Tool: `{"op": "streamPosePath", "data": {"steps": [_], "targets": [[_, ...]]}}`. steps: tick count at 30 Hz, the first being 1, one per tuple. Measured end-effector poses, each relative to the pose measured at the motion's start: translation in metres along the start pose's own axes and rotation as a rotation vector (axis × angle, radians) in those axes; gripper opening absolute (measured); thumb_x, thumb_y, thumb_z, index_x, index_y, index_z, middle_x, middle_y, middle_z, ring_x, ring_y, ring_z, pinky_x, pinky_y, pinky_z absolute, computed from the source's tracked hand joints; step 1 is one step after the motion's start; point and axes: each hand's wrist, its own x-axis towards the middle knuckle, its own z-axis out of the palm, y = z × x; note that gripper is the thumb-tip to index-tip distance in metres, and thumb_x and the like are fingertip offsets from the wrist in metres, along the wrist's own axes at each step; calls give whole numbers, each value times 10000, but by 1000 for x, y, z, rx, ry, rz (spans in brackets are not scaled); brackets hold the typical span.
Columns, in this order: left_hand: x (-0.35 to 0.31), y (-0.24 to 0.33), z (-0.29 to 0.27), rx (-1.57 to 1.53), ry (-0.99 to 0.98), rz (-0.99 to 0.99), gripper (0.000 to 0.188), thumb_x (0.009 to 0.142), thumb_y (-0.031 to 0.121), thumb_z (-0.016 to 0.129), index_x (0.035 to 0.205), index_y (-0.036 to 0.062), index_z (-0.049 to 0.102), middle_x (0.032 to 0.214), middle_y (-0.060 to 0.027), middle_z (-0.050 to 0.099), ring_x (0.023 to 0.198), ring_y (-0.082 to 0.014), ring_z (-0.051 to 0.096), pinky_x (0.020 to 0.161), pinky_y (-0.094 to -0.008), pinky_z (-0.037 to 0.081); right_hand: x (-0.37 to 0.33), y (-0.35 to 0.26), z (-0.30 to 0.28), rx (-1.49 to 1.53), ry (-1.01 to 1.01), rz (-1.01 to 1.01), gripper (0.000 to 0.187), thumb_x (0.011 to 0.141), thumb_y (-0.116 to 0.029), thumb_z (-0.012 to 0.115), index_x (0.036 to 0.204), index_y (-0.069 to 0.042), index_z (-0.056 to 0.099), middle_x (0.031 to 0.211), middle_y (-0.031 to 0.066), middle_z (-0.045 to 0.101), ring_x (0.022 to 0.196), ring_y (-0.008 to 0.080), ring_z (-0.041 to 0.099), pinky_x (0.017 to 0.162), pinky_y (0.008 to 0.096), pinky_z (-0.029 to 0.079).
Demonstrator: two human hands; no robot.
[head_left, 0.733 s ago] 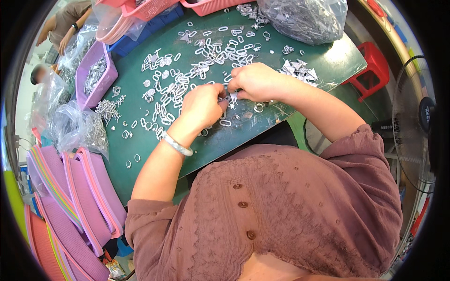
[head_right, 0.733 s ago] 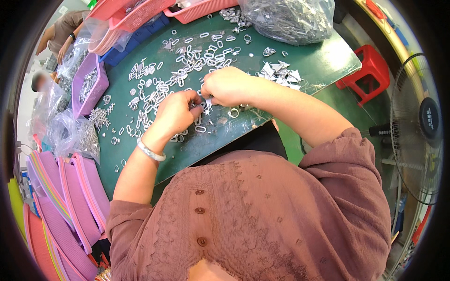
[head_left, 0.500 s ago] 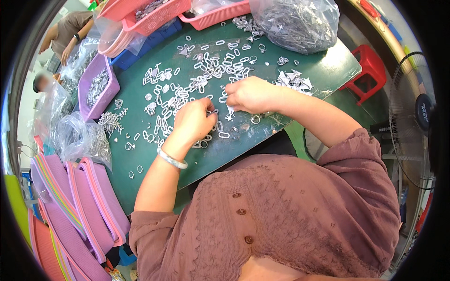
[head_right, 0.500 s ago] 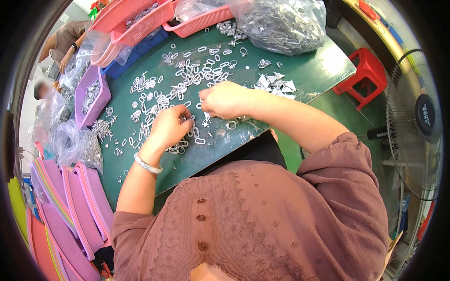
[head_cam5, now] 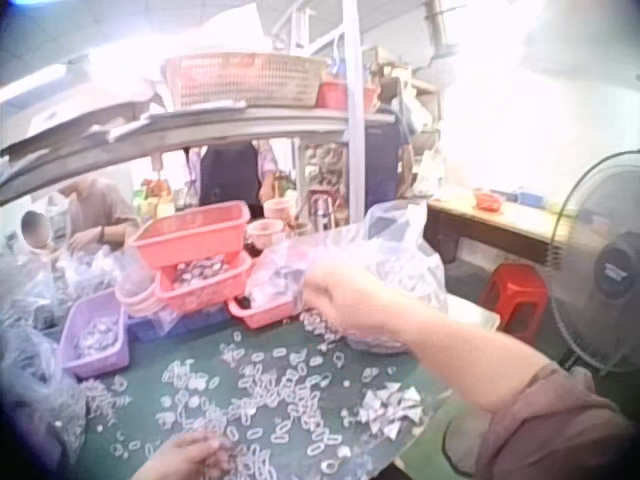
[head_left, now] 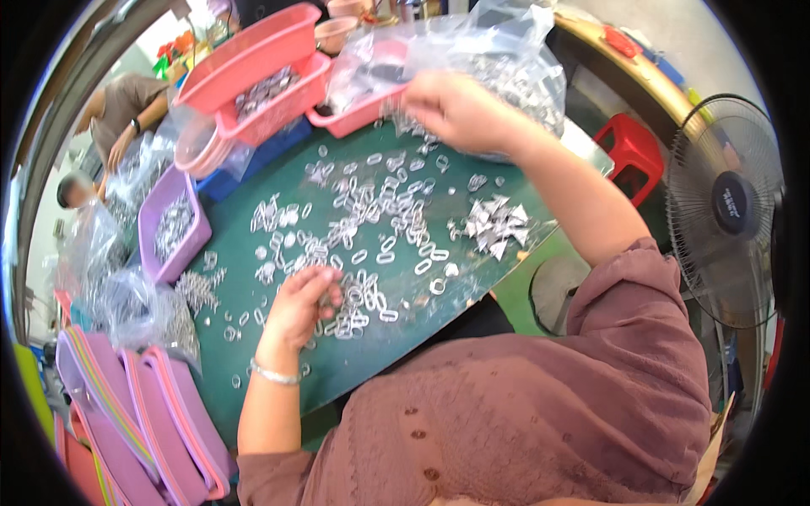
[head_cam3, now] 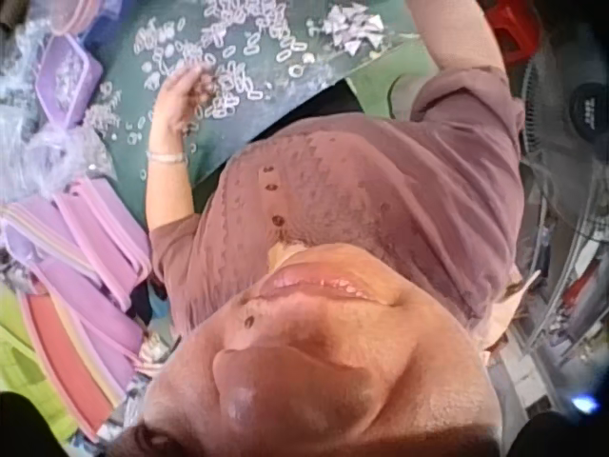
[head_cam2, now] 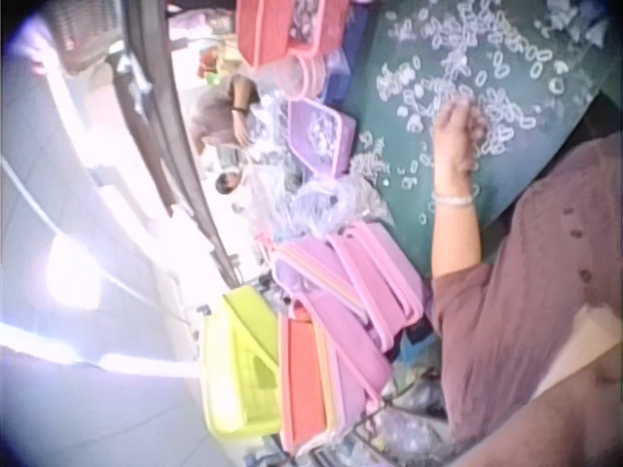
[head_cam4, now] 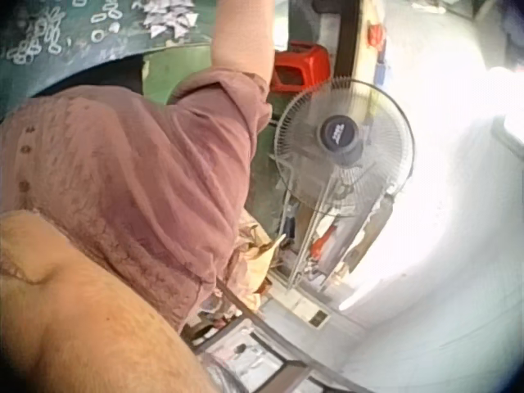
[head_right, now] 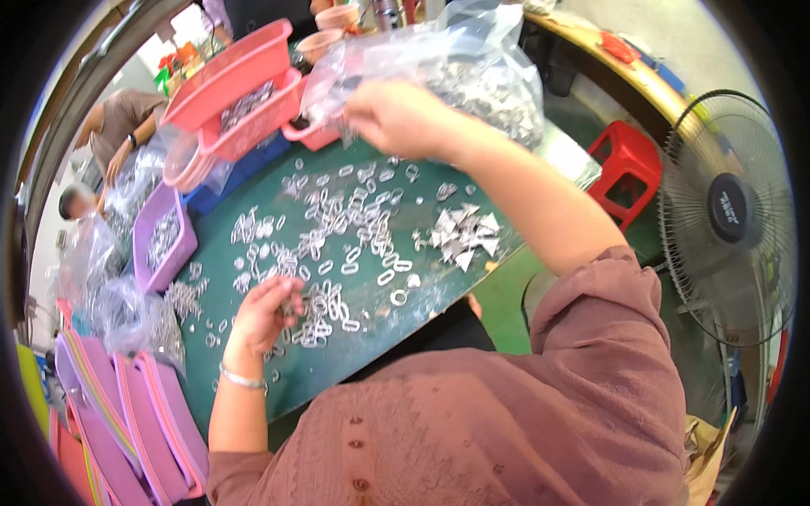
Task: The person sorts small silver metal hardware pieces on a green table, picking up items and placing them into different piles or containers. They handle various shapes including rings, triangles, and links, occasionally transferring sorted items into a pink basket.
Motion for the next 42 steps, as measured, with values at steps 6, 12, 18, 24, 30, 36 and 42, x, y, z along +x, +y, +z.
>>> {"op": "streamPosePath", "data": {"steps": [6, 12, 18, 24, 30, 36, 42], "targets": [[-8, 2, -9, -154, -6, 34, 134, 841, 169, 530, 904, 60, 575, 732, -7, 569, 668, -99, 543, 536, -209, 419, 74, 77, -119, -587, -12, 268, 207, 743, -209, 531, 821, -40, 621, 795, 169, 604, 772, 340, 574, 692, 398, 456], [-15, -6, -13, -156, 6, 64, 157, 853, 156, 492, 936, 45, 565, 745, -16, 570, 676, -110, 550, 537, -210, 426, 62, 82, -144, -682, -434, 402, 262, 720, -268, 603, 881, -67, 650, 796, 130, 637, 751, 275, 608, 693, 359, 472], [-25, -10, -15, -202, 91, 69, 170, 858, 157, 483, 945, 34, 561, 745, -12, 567, 663, -97, 541, 524, -201, 408, 58, 33, -31, -60, -354, 58, 189, 697, -150, 613, 842, -33, 639, 763, 134, 630, 705, 220, 608, 653, 325, 476], [-25, -8, -19, -142, 92, 91, 148, 864, 142, 473, 909, 40, 569, 703, 0, 545, 614, -74, 505, 525, -192, 384, 11, -33, 110, 127, -746, -28, 287, 723, -151, 611, 1002, -90, 591, 888, 128, 619, 792, 274, 593, 703, 368, 461], [-36, -14, -39, -168, 158, 91, 142, 858, 143, 483, 898, 40, 572, 689, 10, 539, 614, -72, 500, 534, -194, 376, 7, -42, 149, -11, -874, -16, 261, 705, -171, 607, 958, -109, 599, 868, 129, 614, 836, 296, 583, 713, 390, 461], [-37, -18, -55, -157, 194, 109, 146, 857, 143, 486, 905, 35, 572, 684, 9, 535, 602, -68, 487, 521, -192, 370, 17, -44, 128, -139, -909, 75, 212, 681, -217, 645, 838, -78, 612, 824, 123, 612, 816, 291, 586, 690, 391, 461], [-26, -14, -65, -8, 300, 127, 132, 843, 147, 518, 884, 37, 580, 640, 26, 495, 542, -47, 431, 476, -170, 351, -2, -39, 157, 79, -761, 31, 169, 678, -188, 648, 790, -70, 603, 827, 105, 577, 798, 280, 567, 687, 380, 451]]}}
